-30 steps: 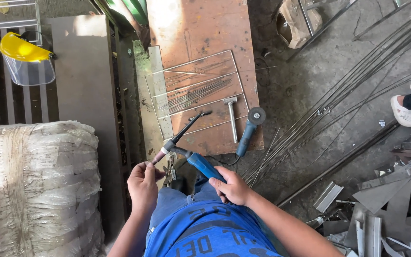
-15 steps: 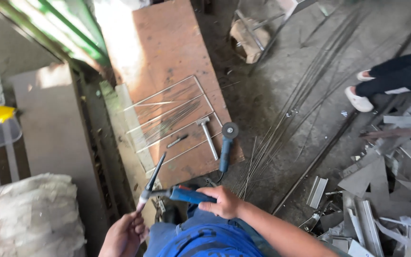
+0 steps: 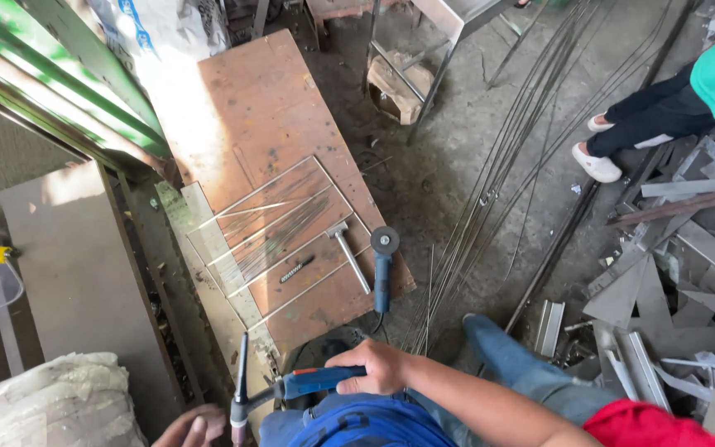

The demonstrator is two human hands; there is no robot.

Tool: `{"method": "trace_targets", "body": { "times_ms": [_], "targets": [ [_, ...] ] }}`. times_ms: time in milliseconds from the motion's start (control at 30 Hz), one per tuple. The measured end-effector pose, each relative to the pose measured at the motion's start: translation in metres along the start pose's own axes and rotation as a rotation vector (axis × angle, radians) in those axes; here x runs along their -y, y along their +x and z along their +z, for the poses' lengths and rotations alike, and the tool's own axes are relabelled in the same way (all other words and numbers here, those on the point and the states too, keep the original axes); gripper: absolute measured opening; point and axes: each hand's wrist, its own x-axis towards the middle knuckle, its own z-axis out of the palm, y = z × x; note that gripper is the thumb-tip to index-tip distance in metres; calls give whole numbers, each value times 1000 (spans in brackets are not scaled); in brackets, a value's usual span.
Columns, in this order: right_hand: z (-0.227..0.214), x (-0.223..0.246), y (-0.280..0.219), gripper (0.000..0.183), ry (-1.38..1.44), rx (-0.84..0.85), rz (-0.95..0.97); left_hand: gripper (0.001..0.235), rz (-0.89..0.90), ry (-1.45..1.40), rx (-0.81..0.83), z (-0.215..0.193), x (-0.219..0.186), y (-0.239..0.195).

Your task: Measuring and cutting metal rods to length using an angle grinder in a workshop.

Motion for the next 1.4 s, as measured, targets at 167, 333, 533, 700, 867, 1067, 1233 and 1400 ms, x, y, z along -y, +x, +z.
{"method": "trace_targets", "body": {
  "times_ms": [167,333,533,700,867,1067,1233,1400],
  "targets": [
    [9,7,18,49,-142,126,226,57,-20,-18,467,2,-8,27],
    [9,23,28,54,-191,210,330,30,87,135,429,2,13,38],
    [23,32,43,67,-276,206,450,27,48,241,-120,37,-47,-9],
    [46,17,48,48,264,-99,438,21,296,-256,-330,17,0,9],
    [53,23,63,48,430,-114,407,18,329,-432,-408,33,-11,-7],
    [57,36,74,51,419,-71,372,19,364,-423,-525,33,-21,-11],
    [63,37,78,42,429,-45,368,24,429,-330,-553,27,-13,-12],
    [68,37,78,42,402,-56,330,23,410,-86,-645,36,-20,-14]
  ]
}}
